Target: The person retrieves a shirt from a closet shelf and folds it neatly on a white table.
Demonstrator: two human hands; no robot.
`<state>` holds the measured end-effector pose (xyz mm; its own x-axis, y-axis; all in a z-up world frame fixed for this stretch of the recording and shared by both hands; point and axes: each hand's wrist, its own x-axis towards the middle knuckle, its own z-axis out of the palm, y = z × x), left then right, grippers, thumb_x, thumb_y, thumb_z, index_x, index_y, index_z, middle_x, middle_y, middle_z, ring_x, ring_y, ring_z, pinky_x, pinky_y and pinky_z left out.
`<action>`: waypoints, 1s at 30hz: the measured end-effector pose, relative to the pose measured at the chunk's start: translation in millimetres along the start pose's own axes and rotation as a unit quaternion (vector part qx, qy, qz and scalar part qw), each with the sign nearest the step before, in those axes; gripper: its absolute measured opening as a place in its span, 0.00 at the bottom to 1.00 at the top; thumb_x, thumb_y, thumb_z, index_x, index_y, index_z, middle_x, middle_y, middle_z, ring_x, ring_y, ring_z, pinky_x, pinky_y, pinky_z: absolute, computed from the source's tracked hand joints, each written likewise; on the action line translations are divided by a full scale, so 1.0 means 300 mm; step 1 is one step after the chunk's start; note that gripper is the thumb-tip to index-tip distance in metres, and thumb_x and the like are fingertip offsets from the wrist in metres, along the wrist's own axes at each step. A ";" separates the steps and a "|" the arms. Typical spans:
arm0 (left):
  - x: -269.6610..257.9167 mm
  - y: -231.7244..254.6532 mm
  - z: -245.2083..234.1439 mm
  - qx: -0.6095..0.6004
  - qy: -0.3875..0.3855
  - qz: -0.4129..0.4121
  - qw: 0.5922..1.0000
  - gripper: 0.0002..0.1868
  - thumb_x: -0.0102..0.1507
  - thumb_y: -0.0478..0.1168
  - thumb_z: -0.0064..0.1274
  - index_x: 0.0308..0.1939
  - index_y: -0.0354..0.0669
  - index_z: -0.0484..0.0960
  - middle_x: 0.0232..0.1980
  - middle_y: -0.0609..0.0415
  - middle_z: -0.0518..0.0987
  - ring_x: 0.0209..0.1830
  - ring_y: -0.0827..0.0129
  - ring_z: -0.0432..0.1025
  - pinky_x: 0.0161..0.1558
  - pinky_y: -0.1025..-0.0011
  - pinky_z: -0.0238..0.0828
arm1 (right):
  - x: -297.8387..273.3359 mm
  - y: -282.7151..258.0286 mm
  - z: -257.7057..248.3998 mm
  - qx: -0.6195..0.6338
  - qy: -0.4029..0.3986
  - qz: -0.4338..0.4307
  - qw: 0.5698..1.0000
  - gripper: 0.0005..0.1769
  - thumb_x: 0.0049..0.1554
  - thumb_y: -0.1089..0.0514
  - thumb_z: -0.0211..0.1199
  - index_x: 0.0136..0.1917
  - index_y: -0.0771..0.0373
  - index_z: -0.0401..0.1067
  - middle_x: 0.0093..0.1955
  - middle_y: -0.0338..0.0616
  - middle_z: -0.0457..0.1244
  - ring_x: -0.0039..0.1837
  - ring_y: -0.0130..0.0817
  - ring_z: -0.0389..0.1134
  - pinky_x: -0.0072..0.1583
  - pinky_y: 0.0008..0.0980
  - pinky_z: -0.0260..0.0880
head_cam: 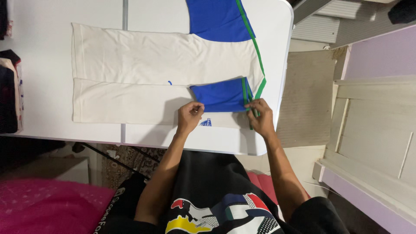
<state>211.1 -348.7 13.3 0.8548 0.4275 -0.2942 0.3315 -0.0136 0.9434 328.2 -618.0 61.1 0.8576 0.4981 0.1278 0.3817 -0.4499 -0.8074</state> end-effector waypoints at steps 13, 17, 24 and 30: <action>-0.127 -0.026 -0.031 0.329 -0.059 0.111 0.936 0.10 0.59 0.41 0.67 0.33 0.40 0.83 0.27 0.52 0.84 0.25 0.64 0.79 0.28 0.68 0.73 | -0.237 -0.061 0.064 -0.272 -0.002 -0.019 0.962 0.16 0.51 0.66 0.69 0.53 0.55 0.81 0.57 0.40 0.66 0.61 0.40 0.65 0.66 0.44 0.58; -0.121 -0.024 -0.054 0.332 -0.069 0.132 0.932 0.08 0.61 0.41 0.65 0.37 0.42 0.83 0.35 0.53 0.85 0.35 0.63 0.80 0.44 0.61 0.74 | -0.236 -0.126 0.036 -0.257 -0.019 0.006 0.966 0.18 0.45 0.61 0.69 0.51 0.58 0.80 0.59 0.47 0.65 0.62 0.45 0.64 0.65 0.49 0.57; -0.062 0.002 0.023 0.433 -0.054 0.288 0.853 0.28 0.66 0.45 0.55 0.71 0.45 0.74 0.81 0.45 0.56 0.82 0.53 0.49 0.78 0.49 0.43 | -0.062 -0.174 0.204 -0.218 0.003 -0.055 0.974 0.29 0.59 0.52 0.65 0.71 0.59 0.68 0.76 0.56 0.55 0.78 0.55 0.54 0.77 0.56 0.48; -0.019 -0.061 0.015 0.474 -0.104 0.286 0.826 0.34 0.69 0.50 0.45 0.79 0.49 0.61 0.84 0.46 0.48 0.84 0.55 0.41 0.79 0.49 0.31 | -0.008 -0.114 0.340 -0.293 -0.062 -0.061 0.952 0.35 0.65 0.41 0.55 0.80 0.54 0.61 0.84 0.56 0.47 0.85 0.56 0.43 0.80 0.63 0.34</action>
<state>202.1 -355.0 -3.2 0.9973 -0.0585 0.0453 -0.0722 -0.9040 0.4214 278.0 -528.4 29.6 0.7606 0.6412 0.1021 0.6345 -0.7007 -0.3264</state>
